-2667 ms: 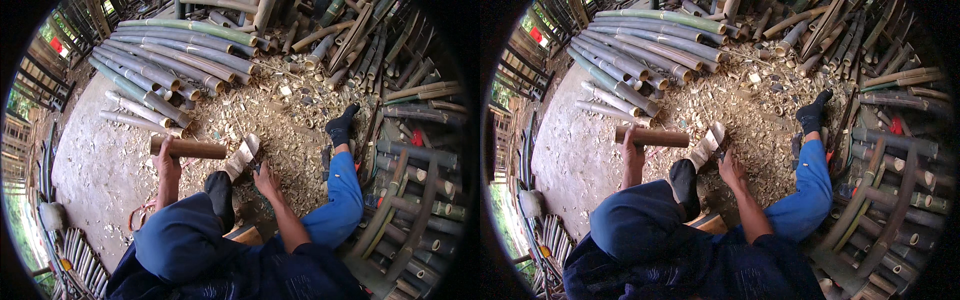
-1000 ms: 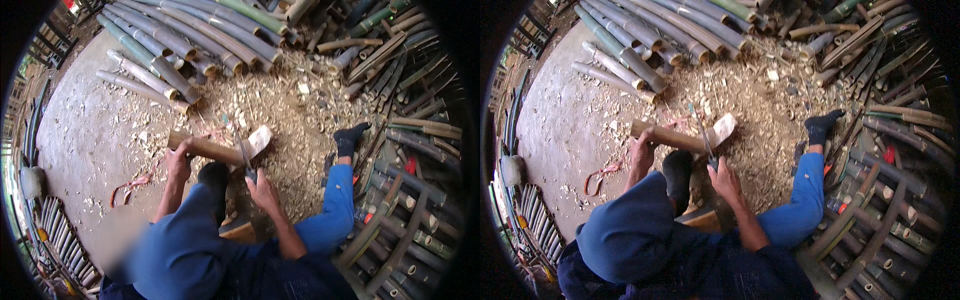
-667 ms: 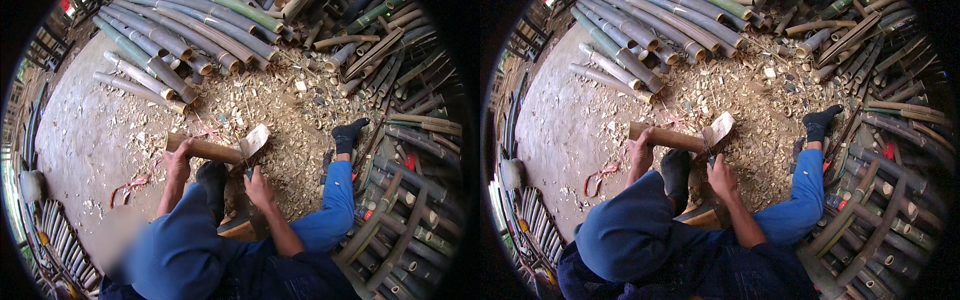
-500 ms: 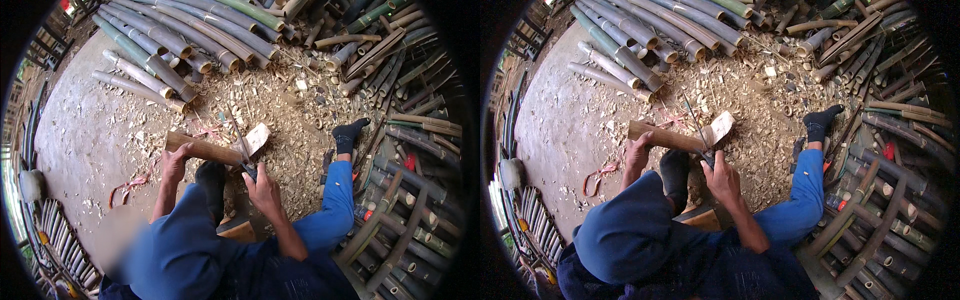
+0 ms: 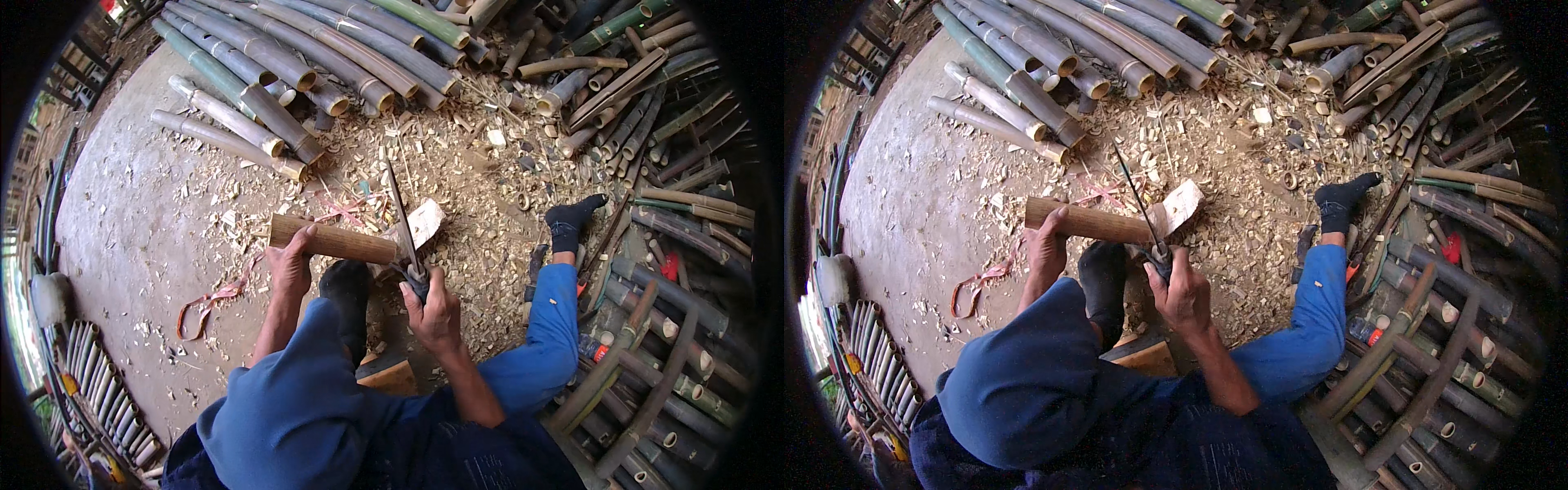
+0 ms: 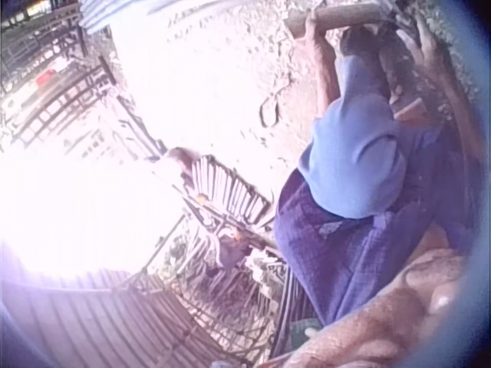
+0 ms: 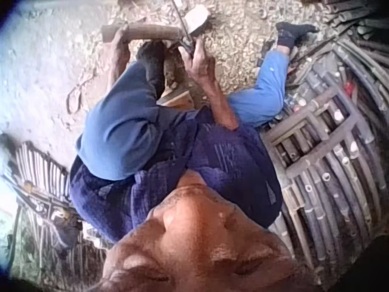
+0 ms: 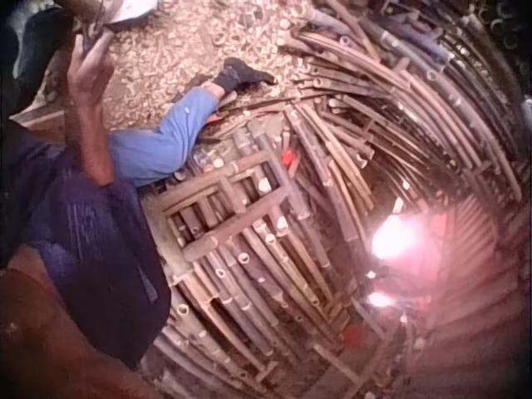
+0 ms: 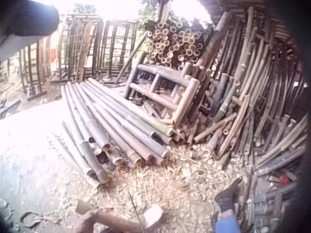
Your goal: The person shapes a bamboo pole using a saw while sitting on a floor covered in wood shavings, then stands up and reaches toward a stack of large bamboo poles.
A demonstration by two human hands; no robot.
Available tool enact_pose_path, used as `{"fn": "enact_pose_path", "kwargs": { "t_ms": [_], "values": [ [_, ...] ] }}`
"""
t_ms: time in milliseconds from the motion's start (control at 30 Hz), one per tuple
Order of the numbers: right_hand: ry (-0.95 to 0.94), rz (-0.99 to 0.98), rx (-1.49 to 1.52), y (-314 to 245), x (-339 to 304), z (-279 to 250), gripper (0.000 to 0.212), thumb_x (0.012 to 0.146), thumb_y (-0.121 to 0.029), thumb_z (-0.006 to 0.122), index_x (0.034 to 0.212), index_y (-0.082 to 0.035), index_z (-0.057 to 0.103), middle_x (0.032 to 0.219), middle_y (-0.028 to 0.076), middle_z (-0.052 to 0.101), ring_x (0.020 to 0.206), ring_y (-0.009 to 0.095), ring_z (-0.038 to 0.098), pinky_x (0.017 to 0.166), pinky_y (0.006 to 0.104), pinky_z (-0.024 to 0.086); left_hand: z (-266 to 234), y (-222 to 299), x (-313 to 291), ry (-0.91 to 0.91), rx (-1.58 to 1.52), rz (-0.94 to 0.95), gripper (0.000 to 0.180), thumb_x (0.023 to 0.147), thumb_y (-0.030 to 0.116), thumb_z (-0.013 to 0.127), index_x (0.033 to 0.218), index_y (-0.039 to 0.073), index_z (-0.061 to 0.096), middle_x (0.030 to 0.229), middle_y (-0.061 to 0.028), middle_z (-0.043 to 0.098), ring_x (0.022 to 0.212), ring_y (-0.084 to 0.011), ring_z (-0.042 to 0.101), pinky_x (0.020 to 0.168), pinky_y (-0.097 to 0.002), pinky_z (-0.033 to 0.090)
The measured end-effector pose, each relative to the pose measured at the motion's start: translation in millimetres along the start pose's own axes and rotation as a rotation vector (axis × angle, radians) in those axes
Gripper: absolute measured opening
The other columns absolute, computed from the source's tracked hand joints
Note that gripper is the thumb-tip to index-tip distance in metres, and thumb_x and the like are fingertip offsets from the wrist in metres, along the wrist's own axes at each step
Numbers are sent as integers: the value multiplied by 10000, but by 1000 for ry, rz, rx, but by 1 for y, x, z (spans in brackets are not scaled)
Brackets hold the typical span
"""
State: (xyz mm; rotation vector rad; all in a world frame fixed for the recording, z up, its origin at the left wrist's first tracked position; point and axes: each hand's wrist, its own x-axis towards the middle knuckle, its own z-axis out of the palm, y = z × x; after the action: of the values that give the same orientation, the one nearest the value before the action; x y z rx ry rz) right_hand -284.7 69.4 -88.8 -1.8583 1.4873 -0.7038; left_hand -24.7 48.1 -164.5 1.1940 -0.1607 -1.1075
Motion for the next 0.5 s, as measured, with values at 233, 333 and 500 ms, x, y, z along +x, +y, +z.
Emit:
{"fn": "enact_pose_path", "kwargs": {
  "t_ms": [233, 333, 500],
  "values": [
    [-252, 240, -152, 29, 6, 19, 372, 984, -343, 599, 1075, -7, 465, 882, 303, 663, 839, 498, 662, 692, 573, 513, -4, 12, -1, -197, 48, 4, 482, 771, 85, 834, 1183, -49, 622, 1073, -133, 685, 953, -219, 672, 857, -375, 550],
    [-172, 173, -75, -9, 7, 3, 360, 984, -342, 602, 1071, -15, 479, 878, 288, 673, 810, 504, 662, 693, 584, 510, -22, 8, 6, -263, 165, -52, 523, 773, 110, 823, 1231, -12, 601, 1088, -110, 678, 977, -221, 669, 860, -389, 561],
    [-245, 369, -265, 46, 4, 32, 388, 981, -331, 609, 1123, -4, 457, 869, 286, 682, 832, 513, 662, 703, 591, 510, -12, 10, 1, -265, 156, -84, 508, 772, 125, 837, 1204, -15, 609, 1074, -112, 675, 961, -220, 671, 815, -381, 556]
  ]
}}
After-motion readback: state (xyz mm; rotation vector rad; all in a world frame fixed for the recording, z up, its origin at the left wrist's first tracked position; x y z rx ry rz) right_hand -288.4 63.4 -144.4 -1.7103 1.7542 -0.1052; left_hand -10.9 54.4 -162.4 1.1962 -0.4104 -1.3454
